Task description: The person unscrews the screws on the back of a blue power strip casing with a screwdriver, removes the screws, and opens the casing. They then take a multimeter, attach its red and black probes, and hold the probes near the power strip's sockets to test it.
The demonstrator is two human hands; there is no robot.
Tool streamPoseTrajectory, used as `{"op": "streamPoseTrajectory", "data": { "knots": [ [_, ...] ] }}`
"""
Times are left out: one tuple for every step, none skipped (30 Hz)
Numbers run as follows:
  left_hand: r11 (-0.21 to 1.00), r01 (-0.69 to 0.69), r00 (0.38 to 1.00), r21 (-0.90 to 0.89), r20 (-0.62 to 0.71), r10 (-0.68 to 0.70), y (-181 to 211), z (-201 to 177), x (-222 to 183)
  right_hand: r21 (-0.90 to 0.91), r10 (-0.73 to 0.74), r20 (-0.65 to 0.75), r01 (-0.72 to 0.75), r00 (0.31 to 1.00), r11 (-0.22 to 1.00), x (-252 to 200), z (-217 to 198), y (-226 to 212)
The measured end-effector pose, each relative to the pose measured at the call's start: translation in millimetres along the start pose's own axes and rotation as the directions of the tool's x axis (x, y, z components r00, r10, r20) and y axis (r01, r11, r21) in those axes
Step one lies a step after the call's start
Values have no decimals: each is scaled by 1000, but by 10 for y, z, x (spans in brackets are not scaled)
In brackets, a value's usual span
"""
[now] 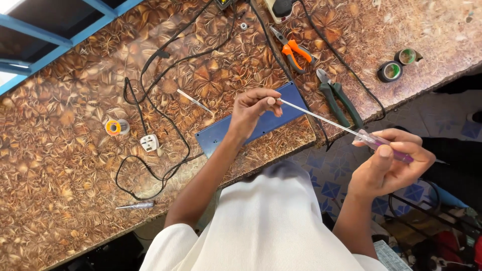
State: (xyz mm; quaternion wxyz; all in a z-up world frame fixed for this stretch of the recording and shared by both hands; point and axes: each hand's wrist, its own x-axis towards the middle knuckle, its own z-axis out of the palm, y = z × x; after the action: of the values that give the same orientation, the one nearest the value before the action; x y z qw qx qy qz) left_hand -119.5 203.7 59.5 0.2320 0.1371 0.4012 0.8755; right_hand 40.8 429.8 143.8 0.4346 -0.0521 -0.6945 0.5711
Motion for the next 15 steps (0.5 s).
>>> {"op": "streamPoseTrajectory", "data": {
  "knots": [
    [1000, 1, 1000, -4, -2, -1, 4, -6, -23, 12, 12, 5, -12, 1000, 1000, -11, -7, 2],
    [1000, 1, 1000, -6, 0, -1, 12, -12, -25, 27, 12, 13, -13, 1000, 1000, -8, -10, 14],
    [1000, 1, 1000, -9, 2, -1, 19, -14, -29, 36, 14, 18, -15, 1000, 999, -3, -17, 20],
    [1000, 10, 1000, -7, 2, -10, 25, -12, -28, 45, 14, 22, -15, 1000, 999, 1, -19, 25],
    [1000, 19, 1000, -5, 1, -19, 30, -6, -26, 48, 15, 24, -17, 1000, 999, 6, -26, 25],
    [1000, 29, 1000, -3, 4, -29, 38, -1, -16, 45, 17, 23, -18, 1000, 999, 7, -27, 23],
    [1000, 26, 1000, 10, 9, -26, 49, 2, -6, 43, 18, 23, -19, 1000, 999, 10, -25, 25],
    [999, 25, 1000, 21, 12, -25, 62, 9, -10, 34, 22, 25, -23, 999, 999, 6, -32, 16],
    [999, 24, 1000, 32, 15, -24, 77, 14, -12, 32, 26, 33, -27, 999, 999, 8, -37, 15],
    [998, 24, 999, 63, 21, -25, 96, 18, -16, 31, 29, 41, -31, 999, 999, 7, -51, 3],
    [995, 24, 999, 93, 27, -27, 121, 19, -17, 37, 32, 55, -34, 998, 999, 17, -66, -3],
    [992, 27, 999, 122, 31, -31, 149, 24, -31, 44, 38, 75, -42, 996, 998, 13, -82, -25],
    [985, 41, 998, 170, 30, -47, 183, 25, -42, 52, 43, 95, -48, 995, 997, 14, -90, -41],
    [975, 56, 997, 216, 32, -64, 220, 19, -47, 61, 47, 118, -55, 992, 997, 16, -97, -60],
    [962, 70, 996, 262, 33, -82, 256, 15, -55, 67, 50, 138, -60, 989, 996, 21, -95, -74]
  ]
}}
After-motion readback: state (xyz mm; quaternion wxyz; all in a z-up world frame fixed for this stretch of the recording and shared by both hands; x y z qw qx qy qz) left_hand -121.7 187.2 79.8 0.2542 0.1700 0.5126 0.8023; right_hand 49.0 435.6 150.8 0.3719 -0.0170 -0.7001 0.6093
